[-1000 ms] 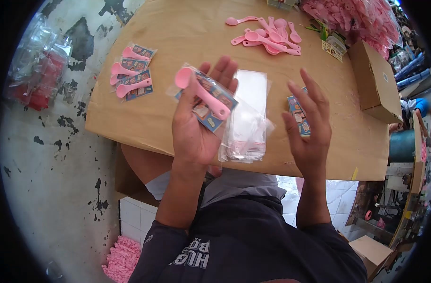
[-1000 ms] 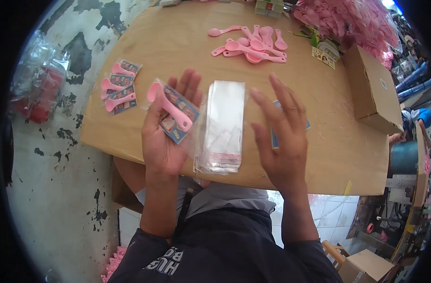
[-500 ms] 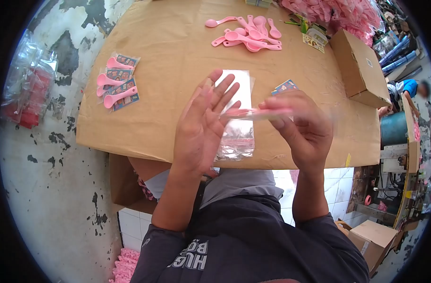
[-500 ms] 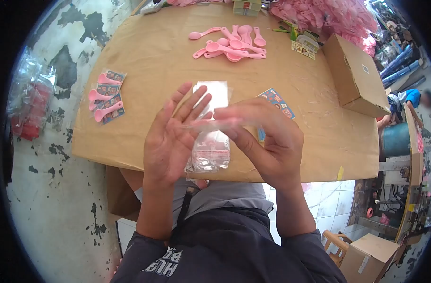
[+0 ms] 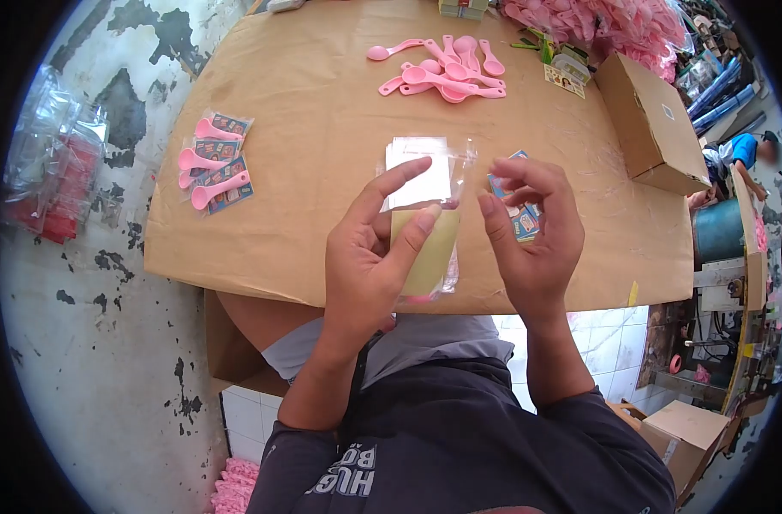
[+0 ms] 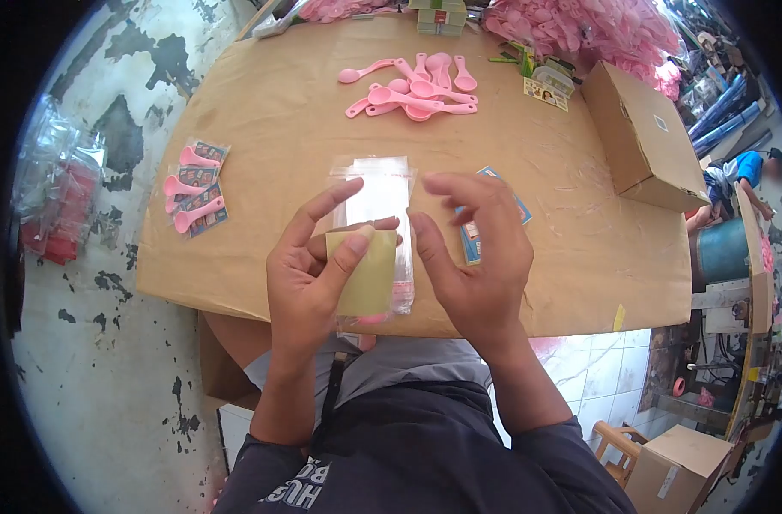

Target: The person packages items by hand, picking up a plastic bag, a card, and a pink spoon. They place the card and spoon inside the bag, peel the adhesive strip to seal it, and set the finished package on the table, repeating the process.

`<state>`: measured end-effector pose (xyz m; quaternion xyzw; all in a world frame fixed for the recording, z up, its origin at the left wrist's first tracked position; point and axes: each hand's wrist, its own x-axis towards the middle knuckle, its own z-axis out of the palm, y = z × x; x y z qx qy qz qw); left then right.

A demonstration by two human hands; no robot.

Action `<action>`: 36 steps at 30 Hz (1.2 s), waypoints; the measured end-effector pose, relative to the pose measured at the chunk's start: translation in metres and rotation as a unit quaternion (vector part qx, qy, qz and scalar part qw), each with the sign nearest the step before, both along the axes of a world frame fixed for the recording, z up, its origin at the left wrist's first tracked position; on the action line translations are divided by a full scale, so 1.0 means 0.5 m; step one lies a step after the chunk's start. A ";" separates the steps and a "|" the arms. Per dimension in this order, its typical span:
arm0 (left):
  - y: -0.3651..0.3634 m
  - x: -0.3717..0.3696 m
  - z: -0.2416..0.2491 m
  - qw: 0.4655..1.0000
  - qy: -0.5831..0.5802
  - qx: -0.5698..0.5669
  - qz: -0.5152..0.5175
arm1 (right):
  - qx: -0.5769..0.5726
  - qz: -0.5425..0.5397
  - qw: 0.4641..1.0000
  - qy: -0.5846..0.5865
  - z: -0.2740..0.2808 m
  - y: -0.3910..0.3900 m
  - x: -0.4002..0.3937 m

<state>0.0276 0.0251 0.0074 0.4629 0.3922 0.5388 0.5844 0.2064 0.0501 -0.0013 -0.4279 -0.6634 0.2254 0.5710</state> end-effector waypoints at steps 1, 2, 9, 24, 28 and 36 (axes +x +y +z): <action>-0.004 0.009 -0.002 1.000 0.003 0.014 0.020 | 0.077 -0.025 0.994 -0.067 0.005 0.008 -0.002; -0.008 0.014 -0.003 0.999 0.006 0.029 0.039 | 0.154 -0.050 0.978 -0.133 0.010 0.012 -0.005; -0.023 0.016 -0.006 0.996 0.060 0.036 0.049 | 0.184 -0.075 0.962 -0.185 0.012 0.026 -0.035; -0.020 0.012 -0.015 0.982 0.171 0.076 -0.009 | 0.194 -0.080 0.965 -0.157 0.010 0.031 -0.010; -0.019 0.010 -0.017 0.989 0.126 0.048 -0.062 | 0.137 -0.109 0.983 -0.051 0.007 0.050 0.023; -0.005 0.007 -0.022 0.998 -0.058 -0.020 -0.004 | -0.036 0.164 0.918 0.360 0.006 0.025 0.086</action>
